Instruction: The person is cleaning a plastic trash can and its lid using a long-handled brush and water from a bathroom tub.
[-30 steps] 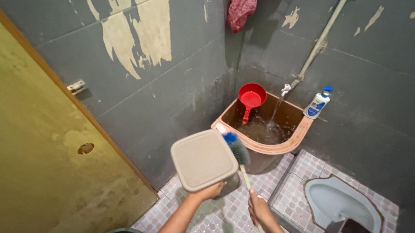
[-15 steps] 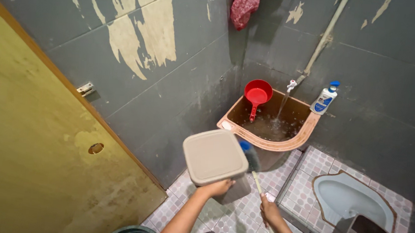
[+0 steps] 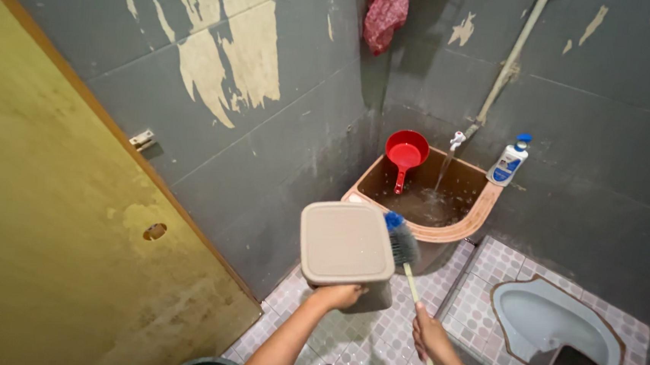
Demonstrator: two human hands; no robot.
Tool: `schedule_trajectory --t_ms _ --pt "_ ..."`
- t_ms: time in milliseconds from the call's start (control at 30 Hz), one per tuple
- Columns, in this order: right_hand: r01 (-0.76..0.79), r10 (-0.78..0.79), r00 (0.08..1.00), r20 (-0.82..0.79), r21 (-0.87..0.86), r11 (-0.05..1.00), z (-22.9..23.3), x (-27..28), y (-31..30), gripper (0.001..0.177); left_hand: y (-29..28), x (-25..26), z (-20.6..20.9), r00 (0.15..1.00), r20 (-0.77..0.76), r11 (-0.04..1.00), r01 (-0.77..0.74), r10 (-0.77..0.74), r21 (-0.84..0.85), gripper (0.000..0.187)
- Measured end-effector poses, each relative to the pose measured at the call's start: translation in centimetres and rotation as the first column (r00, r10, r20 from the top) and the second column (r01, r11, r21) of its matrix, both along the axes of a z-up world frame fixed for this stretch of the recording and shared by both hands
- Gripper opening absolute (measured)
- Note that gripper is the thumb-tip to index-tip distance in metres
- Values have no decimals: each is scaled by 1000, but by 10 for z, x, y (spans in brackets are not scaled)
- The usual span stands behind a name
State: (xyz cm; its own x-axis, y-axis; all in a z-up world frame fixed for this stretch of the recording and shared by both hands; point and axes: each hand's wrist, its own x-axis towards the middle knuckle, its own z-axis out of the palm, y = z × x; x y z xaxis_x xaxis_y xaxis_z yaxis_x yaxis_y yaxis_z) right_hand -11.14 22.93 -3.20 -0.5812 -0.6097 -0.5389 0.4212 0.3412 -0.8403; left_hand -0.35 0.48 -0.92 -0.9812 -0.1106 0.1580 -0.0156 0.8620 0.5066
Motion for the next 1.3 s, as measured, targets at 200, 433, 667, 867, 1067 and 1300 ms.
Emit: schedule_trajectory --t_ms 200,433,667,867,1067,1300 --pt "-14 16 998 -67 22 1000 5 4 4 55 11 2 2 971 -231 996 41 -59 -85 26" --pt "26 -27 999 -41 -22 999 25 11 16 53 17 -4 14 999 22 996 -25 24 82 28" --pt "33 -37 992 -123 -34 999 23 7 12 56 18 -8 10 998 46 992 39 -45 120 30" --pt "38 8 944 -329 133 990 12 2 12 60 32 -1 28 997 44 996 56 -59 62 31" --pt "18 -18 999 -45 2 1000 41 18 33 54 12 -8 5 996 80 992 34 -45 124 31" --pt "58 -47 988 -150 74 996 29 10 18 55 22 -1 13 984 96 987 145 -151 72 32"
